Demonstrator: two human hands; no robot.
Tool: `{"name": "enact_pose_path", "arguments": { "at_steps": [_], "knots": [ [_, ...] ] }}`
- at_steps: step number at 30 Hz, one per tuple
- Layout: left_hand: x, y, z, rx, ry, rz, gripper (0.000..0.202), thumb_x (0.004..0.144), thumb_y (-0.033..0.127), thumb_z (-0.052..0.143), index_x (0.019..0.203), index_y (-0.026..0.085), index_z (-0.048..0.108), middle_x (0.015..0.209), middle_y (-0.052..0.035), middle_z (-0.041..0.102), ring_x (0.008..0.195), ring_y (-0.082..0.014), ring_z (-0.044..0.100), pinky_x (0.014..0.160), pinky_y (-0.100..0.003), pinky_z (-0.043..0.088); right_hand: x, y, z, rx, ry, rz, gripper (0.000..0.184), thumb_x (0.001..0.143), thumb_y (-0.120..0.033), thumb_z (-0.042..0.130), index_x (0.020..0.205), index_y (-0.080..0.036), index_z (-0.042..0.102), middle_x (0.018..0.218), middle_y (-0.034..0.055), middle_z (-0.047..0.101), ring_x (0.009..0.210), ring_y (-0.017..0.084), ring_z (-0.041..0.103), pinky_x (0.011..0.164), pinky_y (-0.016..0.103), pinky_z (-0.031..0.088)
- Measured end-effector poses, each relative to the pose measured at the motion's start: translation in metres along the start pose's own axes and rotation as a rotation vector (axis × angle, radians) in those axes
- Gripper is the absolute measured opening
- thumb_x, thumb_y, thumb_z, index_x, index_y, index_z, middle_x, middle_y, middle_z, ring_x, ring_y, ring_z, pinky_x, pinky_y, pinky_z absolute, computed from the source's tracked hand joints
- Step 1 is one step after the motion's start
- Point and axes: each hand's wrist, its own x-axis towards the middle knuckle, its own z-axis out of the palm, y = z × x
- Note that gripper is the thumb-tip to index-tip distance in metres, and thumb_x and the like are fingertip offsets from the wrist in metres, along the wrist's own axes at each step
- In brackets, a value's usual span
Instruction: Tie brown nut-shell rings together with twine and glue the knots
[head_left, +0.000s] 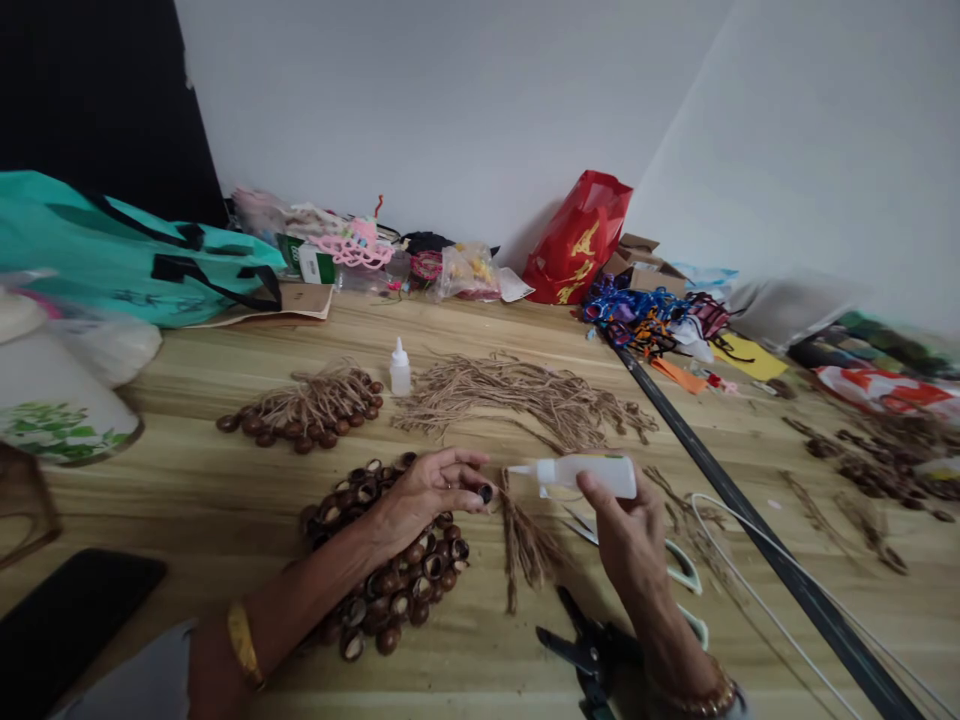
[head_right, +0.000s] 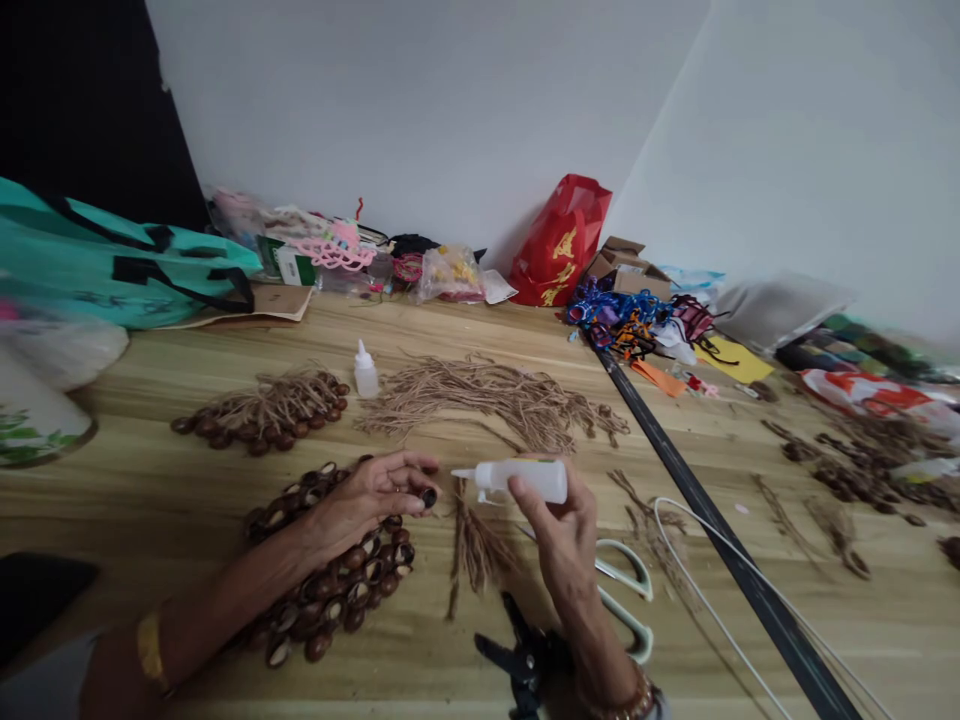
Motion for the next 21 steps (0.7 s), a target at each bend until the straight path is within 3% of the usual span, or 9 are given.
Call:
{"name": "enact_pose_path", "arguments": {
  "at_steps": [6, 11, 17, 21],
  "knots": [
    [0.001, 0.0, -0.003, 0.034, 0.067, 0.014, 0.032, 0.056, 0.01, 0.081, 0.086, 0.013, 0.072, 0.088, -0.0072, 0.071, 0.084, -0.0184, 0.062, 0.074, -0.028, 0.049, 0.008, 0.009, -0.001, 0.282, -0.092, 0.138, 0.037, 0.066, -0.04, 0.075, 0.094, -0.019, 0.061, 0.075, 0.001, 0.065, 0.064, 0.017, 0.058, 0.059, 0.028, 0.045],
    [0.001, -0.001, -0.005, 0.015, 0.086, 0.007, 0.028, 0.057, 0.011, 0.08, 0.084, 0.012, 0.073, 0.082, -0.0056, 0.072, 0.072, -0.0151, 0.063, 0.073, -0.026, 0.048, 0.004, 0.005, 0.005, 0.352, -0.241, 0.221, 0.035, 0.064, -0.034, 0.079, 0.09, -0.019, 0.062, 0.071, -0.0009, 0.063, 0.061, 0.014, 0.054, 0.056, 0.024, 0.042],
    [0.005, -0.004, -0.011, -0.037, 0.11, 0.034, 0.028, 0.058, 0.012, 0.079, 0.086, 0.011, 0.073, 0.081, -0.0073, 0.073, 0.071, -0.0153, 0.064, 0.073, -0.027, 0.046, -0.003, 0.003, 0.017, 0.538, -0.384, 0.331, 0.045, 0.061, -0.029, 0.083, 0.102, -0.018, 0.066, 0.085, 0.0026, 0.065, 0.073, 0.015, 0.055, 0.066, 0.024, 0.046],
    [0.007, -0.006, -0.014, -0.065, 0.109, 0.039, 0.028, 0.059, 0.011, 0.079, 0.086, 0.012, 0.073, 0.081, -0.0069, 0.073, 0.072, -0.0158, 0.064, 0.073, -0.027, 0.046, -0.01, 0.005, 0.024, 0.621, -0.447, 0.389, 0.042, 0.063, -0.028, 0.082, 0.101, -0.019, 0.067, 0.086, 0.0013, 0.064, 0.075, 0.014, 0.054, 0.069, 0.022, 0.044]
  ]
}}
